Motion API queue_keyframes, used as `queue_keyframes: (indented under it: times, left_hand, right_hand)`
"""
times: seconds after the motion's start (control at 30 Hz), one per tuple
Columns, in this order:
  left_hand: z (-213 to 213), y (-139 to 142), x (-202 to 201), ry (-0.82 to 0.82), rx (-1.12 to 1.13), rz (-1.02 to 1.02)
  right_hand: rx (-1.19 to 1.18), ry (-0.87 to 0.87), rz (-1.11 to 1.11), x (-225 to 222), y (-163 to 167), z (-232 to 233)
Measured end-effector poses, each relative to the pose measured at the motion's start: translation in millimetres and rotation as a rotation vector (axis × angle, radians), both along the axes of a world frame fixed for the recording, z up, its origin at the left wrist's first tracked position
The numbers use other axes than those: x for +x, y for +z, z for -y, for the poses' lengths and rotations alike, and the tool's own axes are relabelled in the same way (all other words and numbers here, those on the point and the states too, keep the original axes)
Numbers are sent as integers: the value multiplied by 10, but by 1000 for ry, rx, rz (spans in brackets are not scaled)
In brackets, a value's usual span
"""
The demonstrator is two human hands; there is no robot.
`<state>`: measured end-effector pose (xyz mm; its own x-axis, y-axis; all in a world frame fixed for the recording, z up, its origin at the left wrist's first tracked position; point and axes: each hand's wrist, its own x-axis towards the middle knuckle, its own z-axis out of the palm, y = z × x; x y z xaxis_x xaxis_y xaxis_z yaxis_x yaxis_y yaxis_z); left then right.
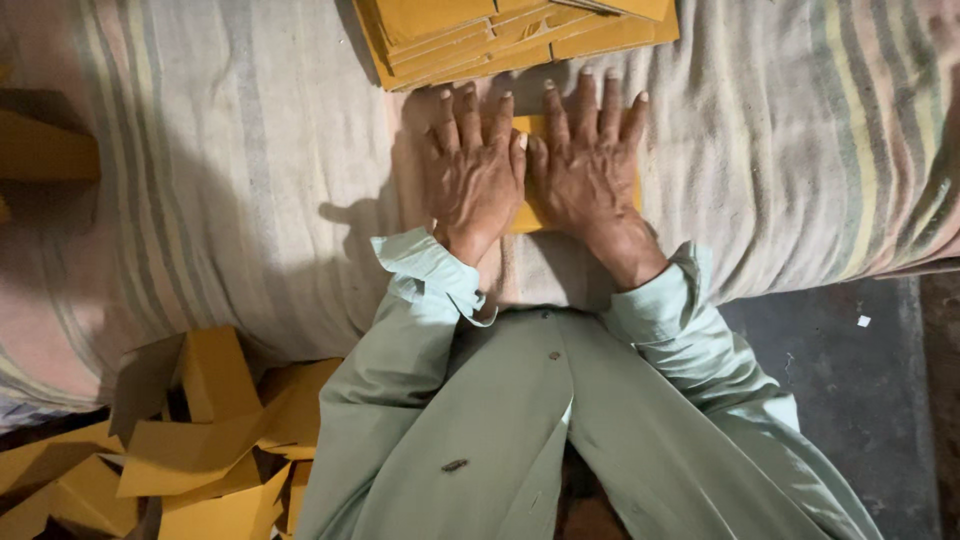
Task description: The person folds pre-cut yellow cardboard boxes, pressing the sides and flaps to shape each box and stacking finished boxes on the cloth surface in front of them. They take flat box blanks one at a time, fold the walls together, and set completed boxes aside.
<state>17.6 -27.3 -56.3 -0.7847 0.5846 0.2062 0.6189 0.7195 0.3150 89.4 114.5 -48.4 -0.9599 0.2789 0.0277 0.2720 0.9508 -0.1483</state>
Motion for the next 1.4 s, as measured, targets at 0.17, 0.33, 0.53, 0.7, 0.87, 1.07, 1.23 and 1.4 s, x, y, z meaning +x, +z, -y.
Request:
queue_keyframes:
  times: [0.17, 0.33, 0.53, 0.7, 0.87, 1.07, 1.23, 1.4]
  left_hand:
    - [247, 3, -134, 75, -19, 82]
    - [62, 8, -113, 79, -66, -46]
    - [17, 21, -107, 49, -94, 97]
    - [252, 12, -216, 135, -48, 152]
    - [-1, -23, -5, 44, -31, 64]
    - [136, -46, -28, 44, 28, 93]
    - [311, -53, -98, 114, 35, 38]
    - [54, -55, 29, 93, 22, 57]
  right_hand:
    - [-6, -88, -42, 138, 61, -309]
    - [42, -69, -37, 43, 54, -243]
    - [-74, -5, -15, -103, 32, -26]
    - [-34, -91, -49, 115, 117, -307]
    - [32, -6, -24, -13, -15, -64]
    - [-29, 16, -63, 72, -17, -146]
    - [-21, -86, -59, 234, 103, -289]
    - [3, 6, 10, -10, 45, 78]
